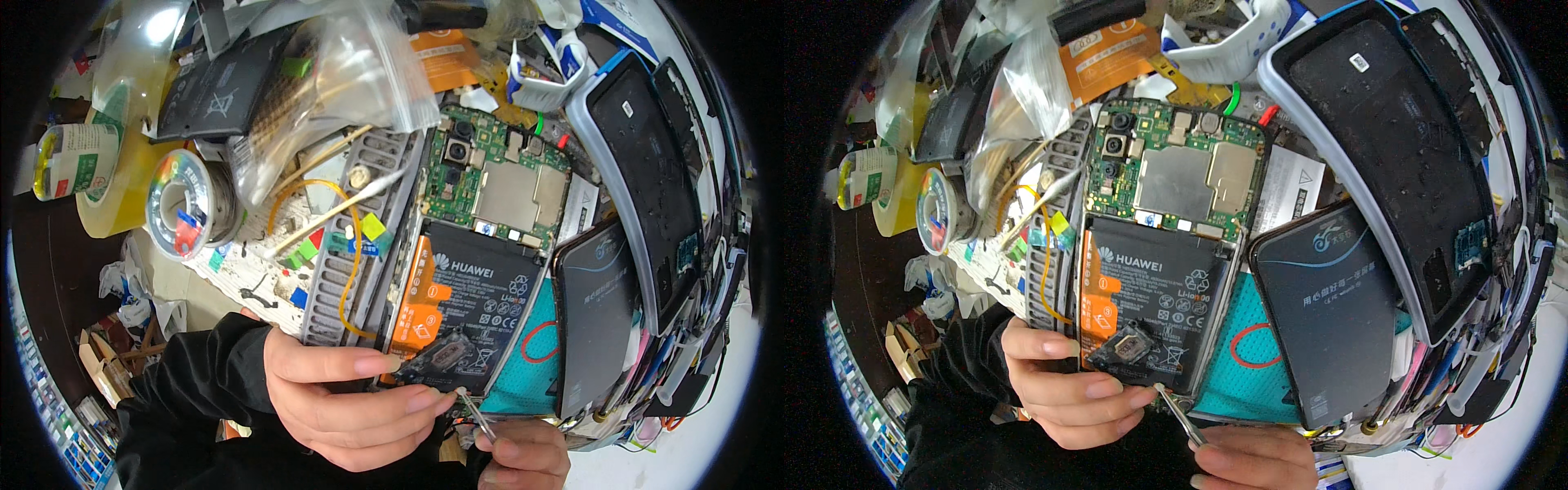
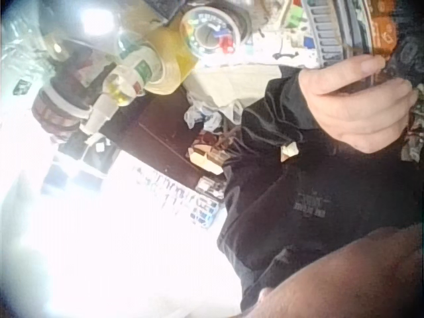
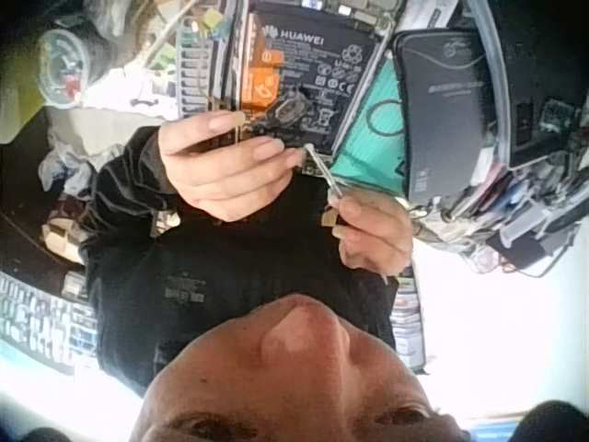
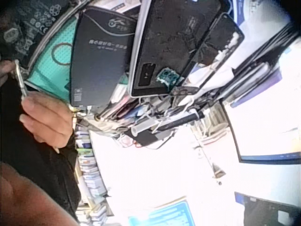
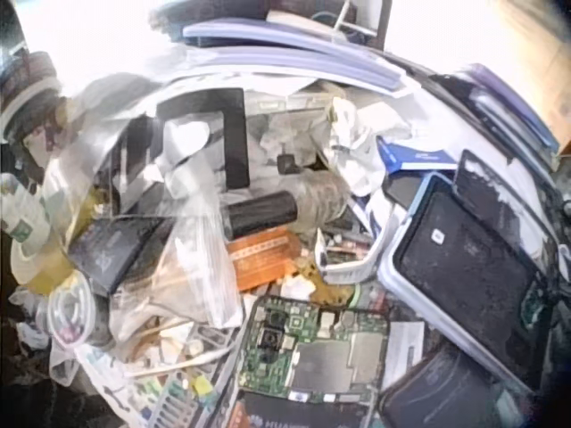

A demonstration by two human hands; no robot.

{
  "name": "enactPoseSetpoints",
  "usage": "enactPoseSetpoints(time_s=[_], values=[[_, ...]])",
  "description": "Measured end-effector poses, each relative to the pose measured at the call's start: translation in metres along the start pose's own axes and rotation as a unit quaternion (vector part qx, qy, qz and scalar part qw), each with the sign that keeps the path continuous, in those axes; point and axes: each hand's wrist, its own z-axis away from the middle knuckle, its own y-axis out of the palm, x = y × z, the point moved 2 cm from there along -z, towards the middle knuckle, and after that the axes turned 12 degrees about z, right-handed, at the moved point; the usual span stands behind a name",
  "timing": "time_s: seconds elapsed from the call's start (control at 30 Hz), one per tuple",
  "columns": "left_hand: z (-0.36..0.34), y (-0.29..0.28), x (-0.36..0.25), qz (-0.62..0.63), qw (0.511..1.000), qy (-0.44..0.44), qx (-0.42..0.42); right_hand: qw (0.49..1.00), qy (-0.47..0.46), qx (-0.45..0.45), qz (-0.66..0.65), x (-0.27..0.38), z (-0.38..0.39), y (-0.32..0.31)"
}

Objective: The person cleans a small electronic component with a brush, then uses a cotton swab to clean the motherboard of a disassembled Huawei smartphone. They apply a liquid from a bottle to the swab and continue cleaning the board, then connect a cable to the device.

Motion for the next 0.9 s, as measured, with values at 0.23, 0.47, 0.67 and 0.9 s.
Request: enactPoseSetpoints(time_s=[0.23, 0.47, 0.67, 0.9], values=[[-0.0011, -0.0066, -0.0035, 0.005, 0.999, -0.019, 0.042, 0.999, 0.017, 0.031, 0.002, 0.0028, -0.0043, -0.0056], [-0.0016, -0.0051, -0.0018, 0.012, 0.999, -0.012, 0.032, 0.999, 0.019, 0.035, -0.003, 0.0020, -0.0041, -0.0071], [-0.0019, -0.0007, -0.0038, 0.006, 1.000, -0.020, 0.006, 0.999, 0.015, 0.040, 0.002, 0.0024, -0.0060, -0.0068], [-0.0041, 0.0016, -0.0054, -0.012, 0.999, -0.030, -0.023, 0.999, 0.009, 0.032, -0.002, 0.0002, -0.0066, -0.0060]])
